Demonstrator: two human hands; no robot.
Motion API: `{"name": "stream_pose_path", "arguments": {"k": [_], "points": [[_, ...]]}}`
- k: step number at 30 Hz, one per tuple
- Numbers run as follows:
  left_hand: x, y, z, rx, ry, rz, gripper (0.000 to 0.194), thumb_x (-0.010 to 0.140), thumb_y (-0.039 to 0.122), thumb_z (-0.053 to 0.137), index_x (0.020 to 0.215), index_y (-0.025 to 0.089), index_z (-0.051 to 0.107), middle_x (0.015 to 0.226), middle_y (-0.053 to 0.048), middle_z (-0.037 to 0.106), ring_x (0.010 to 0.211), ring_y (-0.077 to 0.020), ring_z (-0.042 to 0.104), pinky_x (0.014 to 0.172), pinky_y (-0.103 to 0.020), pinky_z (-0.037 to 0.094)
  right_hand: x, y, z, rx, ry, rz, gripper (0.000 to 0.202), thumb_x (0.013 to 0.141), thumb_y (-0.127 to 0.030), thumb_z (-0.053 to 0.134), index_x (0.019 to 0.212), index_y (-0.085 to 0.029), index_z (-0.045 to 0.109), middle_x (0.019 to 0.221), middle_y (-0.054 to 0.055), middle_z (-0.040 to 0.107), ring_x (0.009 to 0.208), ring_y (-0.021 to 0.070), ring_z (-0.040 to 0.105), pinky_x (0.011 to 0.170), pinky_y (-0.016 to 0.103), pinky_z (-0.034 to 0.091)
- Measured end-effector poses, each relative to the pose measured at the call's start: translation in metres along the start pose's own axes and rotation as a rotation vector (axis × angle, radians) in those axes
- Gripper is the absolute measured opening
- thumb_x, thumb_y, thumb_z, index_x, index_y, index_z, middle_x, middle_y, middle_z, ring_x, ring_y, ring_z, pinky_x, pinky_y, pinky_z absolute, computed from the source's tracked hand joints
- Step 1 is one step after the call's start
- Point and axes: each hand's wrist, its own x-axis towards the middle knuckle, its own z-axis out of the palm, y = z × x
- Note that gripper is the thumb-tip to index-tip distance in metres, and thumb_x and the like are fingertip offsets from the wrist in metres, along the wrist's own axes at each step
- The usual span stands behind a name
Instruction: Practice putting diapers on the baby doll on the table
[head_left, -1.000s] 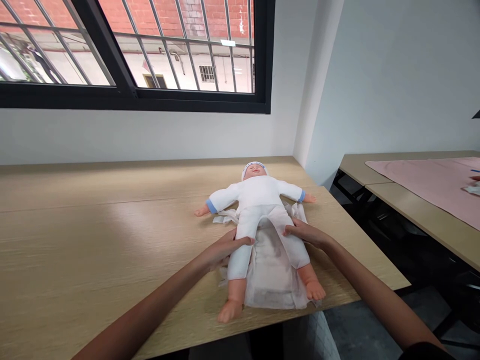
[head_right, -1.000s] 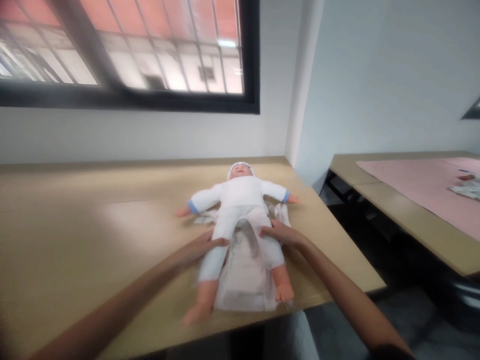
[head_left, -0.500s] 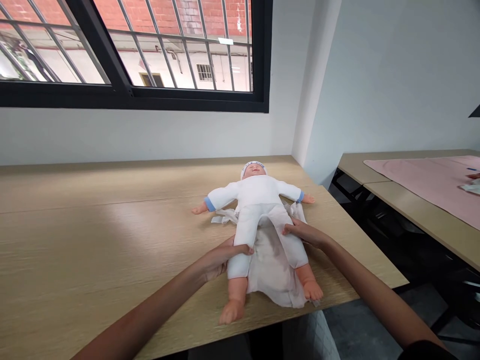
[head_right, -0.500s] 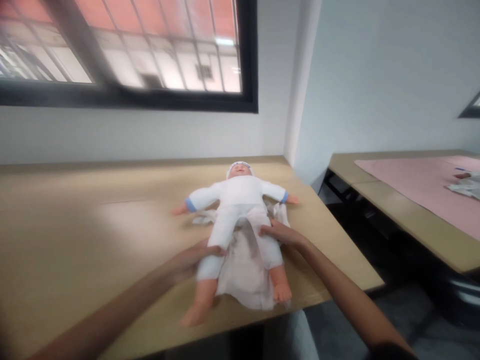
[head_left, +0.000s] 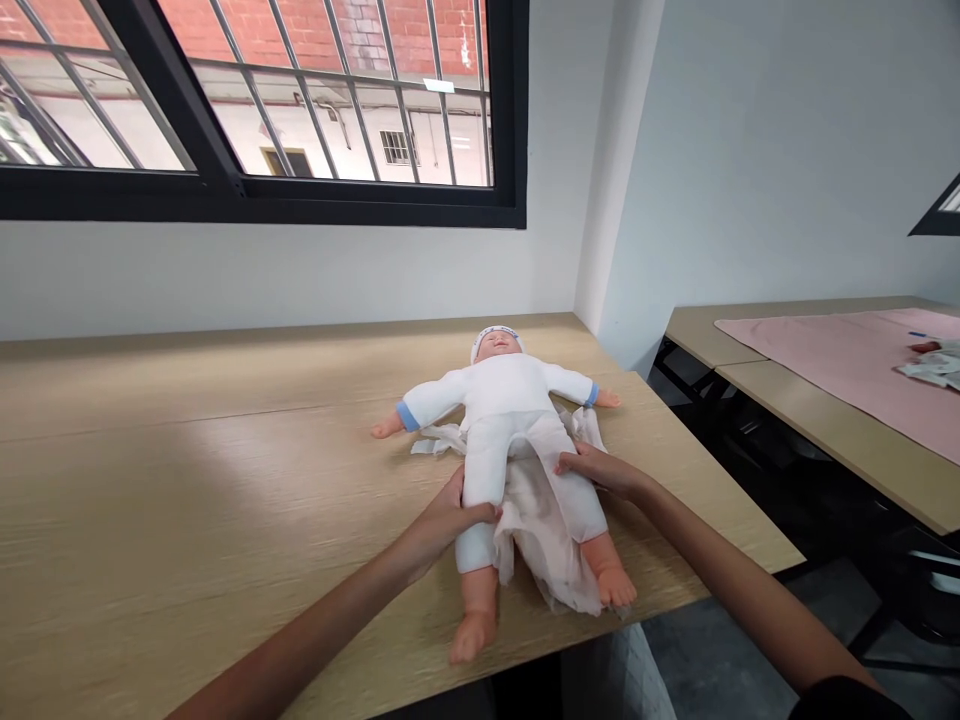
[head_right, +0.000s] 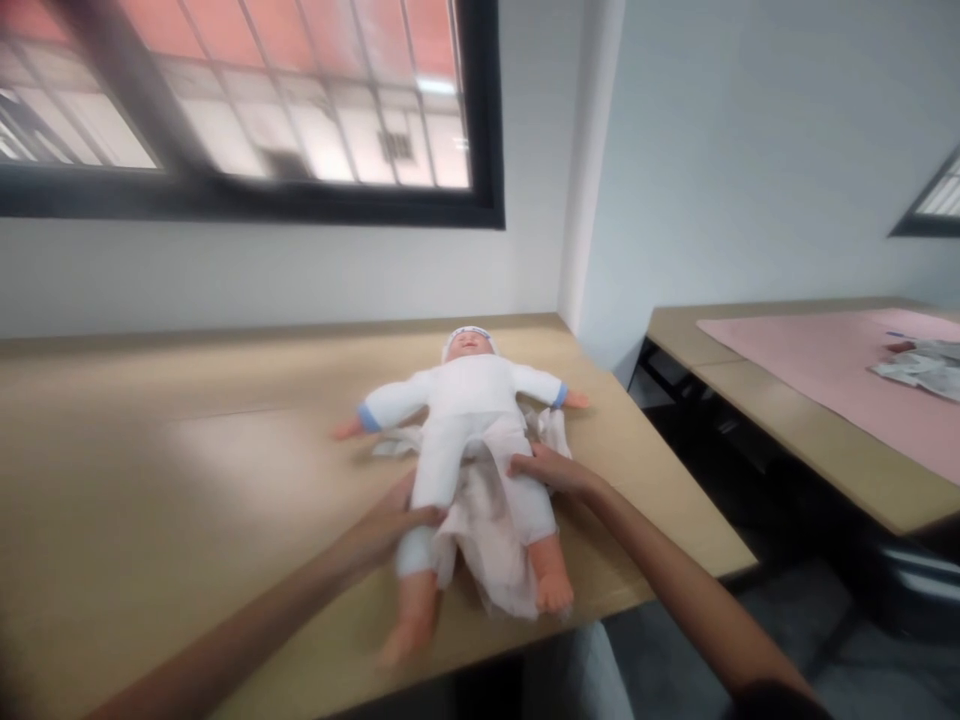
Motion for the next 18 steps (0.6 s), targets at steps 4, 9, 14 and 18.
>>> {"name": "stream_pose_path", "arguments": {"k": [4, 9, 14, 18], "points": [[-0.003, 0.001, 0.008, -0.028, 0.292, -0.266, 0.067, 0.076, 0.041, 0.068, 0.135, 0.027, 0.039, 0.117, -0.012, 0.061, 0.097, -0.031, 0.064, 0.072, -0.042, 0.058, 0.004, 0.004, -0.001, 0.011, -0.012, 0.014, 0.037, 0.066, -0.034, 0.069, 0.1, -0.019, 0.066, 0.098, 0.008, 0.067, 0.096, 0.0275, 0.062, 0.079, 0.033, 0.049], [-0.01, 0.036, 0.01, 0.421, 0.366, -0.099, 0.051, 0.084, 0.03, 0.061, 0.132, 0.028, 0.044, 0.139, -0.01, 0.048, 0.134, -0.033, 0.041, 0.109, -0.052, 0.035, 0.005, 0.004, 0.002, 0.036, -0.036, -0.016, 0.035, 0.068, -0.031, 0.065, 0.099, -0.015, 0.064, 0.095, 0.008, 0.066, 0.089, 0.0252, 0.06, 0.079, 0.034, 0.047], [-0.008, 0.062, 0.01, 0.498, -0.132, 0.189, 0.034, 0.091, 0.038, 0.058, 0.123, 0.026, 0.056, 0.119, -0.002, 0.068, 0.124, -0.0224, 0.053, 0.117, -0.045, 0.016, 0.005, 0.005, 0.003, 0.04, -0.011, -0.057, 0.025, 0.069, -0.03, 0.065, 0.09, -0.017, 0.062, 0.088, 0.004, 0.064, 0.081, 0.0207, 0.057, 0.076, 0.032, 0.046], [0.006, 0.074, 0.011, 0.504, -0.337, 0.044, 0.069, 0.079, 0.048, 0.072, 0.137, 0.023, 0.046, 0.129, -0.008, 0.061, 0.122, -0.0266, 0.052, 0.108, -0.045, 0.029, 0.007, 0.009, 0.002, 0.008, -0.014, -0.073, 0.019, 0.071, -0.031, 0.063, 0.083, -0.017, 0.062, 0.079, 0.003, 0.062, 0.07, 0.018, 0.053, 0.066, 0.03, 0.044]]}}
